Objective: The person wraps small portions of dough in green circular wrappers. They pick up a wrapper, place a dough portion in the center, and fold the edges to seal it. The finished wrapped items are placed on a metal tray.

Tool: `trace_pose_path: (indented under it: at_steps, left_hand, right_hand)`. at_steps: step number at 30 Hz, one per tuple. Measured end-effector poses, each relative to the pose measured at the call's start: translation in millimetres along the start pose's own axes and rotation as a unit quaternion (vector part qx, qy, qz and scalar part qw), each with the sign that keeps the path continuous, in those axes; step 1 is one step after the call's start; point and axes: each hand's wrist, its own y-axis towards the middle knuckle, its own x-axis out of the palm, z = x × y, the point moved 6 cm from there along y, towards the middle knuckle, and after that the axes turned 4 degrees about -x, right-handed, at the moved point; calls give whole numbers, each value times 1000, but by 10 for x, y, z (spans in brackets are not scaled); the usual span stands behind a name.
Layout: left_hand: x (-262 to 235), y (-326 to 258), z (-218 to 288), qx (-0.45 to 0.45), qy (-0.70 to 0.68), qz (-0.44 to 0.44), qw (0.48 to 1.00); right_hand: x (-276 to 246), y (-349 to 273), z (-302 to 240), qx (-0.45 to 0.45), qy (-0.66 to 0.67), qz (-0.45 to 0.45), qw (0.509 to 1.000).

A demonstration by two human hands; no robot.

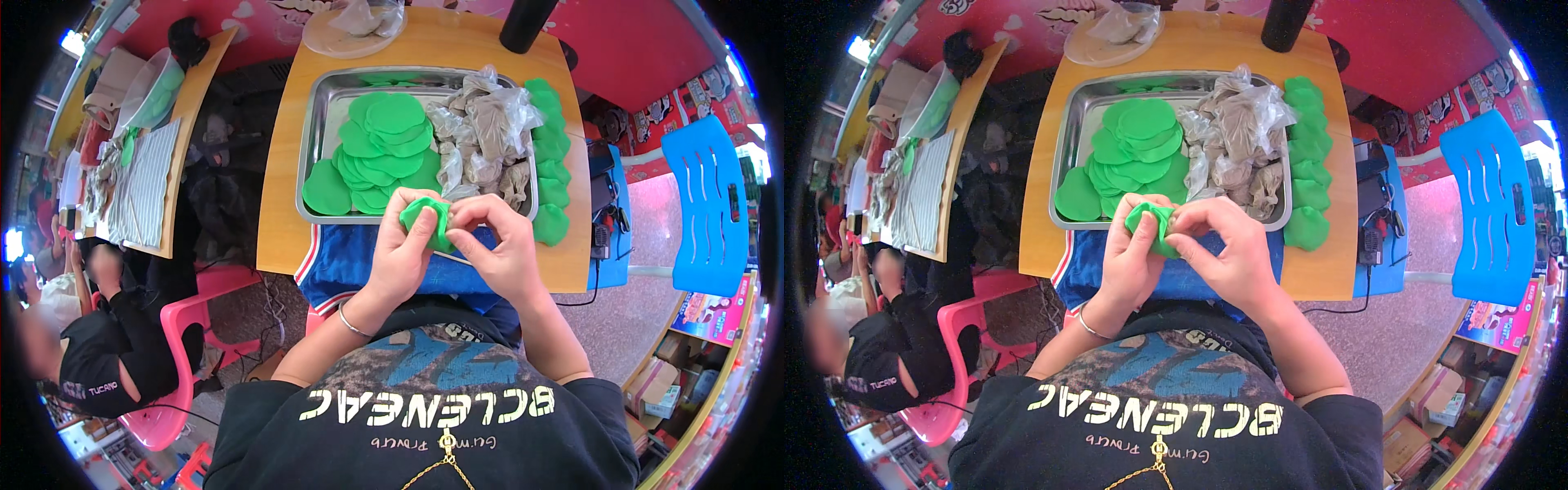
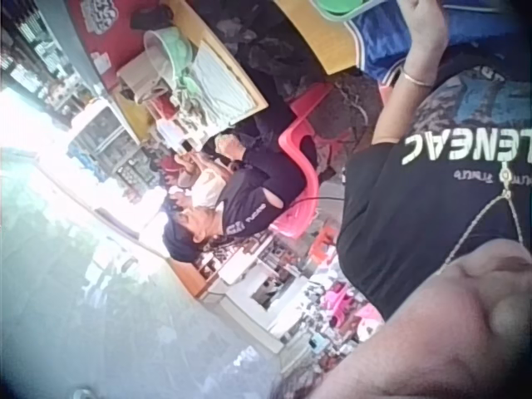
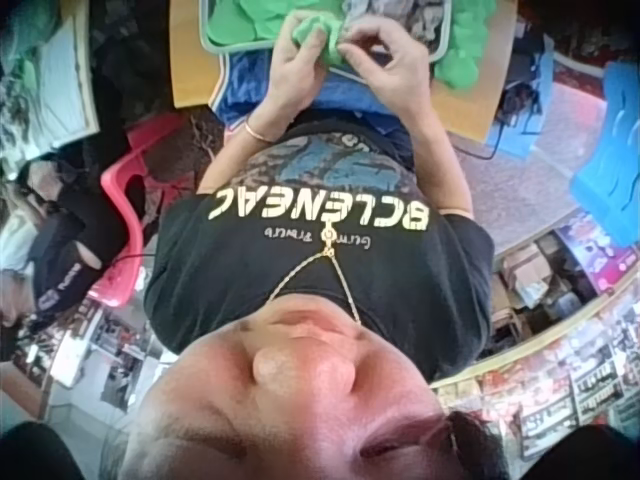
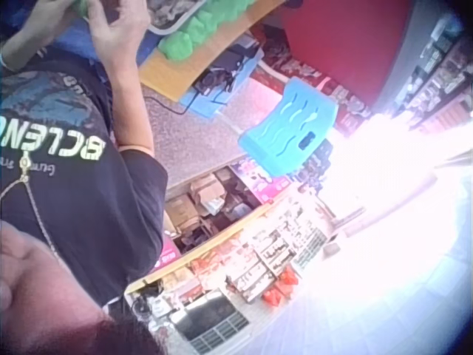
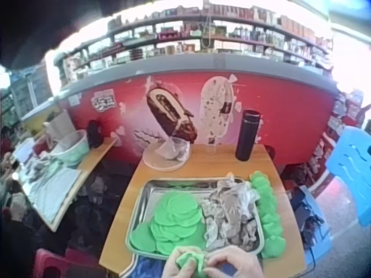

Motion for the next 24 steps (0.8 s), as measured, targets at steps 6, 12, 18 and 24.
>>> trace_pose_path:
  at_steps: [6,12,18,24]
  left_hand:
    - [53,45,43,-6,-44,-11,999]
    - [114,33,110,14,47,-36,998]
    - [63,3,17,-16,-13,-46,999]
    - [114,14,42,-7,-25,-42,999]
  right_hand:
    - [68,-29,-213,-118,-206,-55,970]
    - [79,7,-204,-115,-170,-21,978]
    - [11,7,-232,-123,-182,-56,974]
    - [74,-25,-175,-108,-193,-59,974]
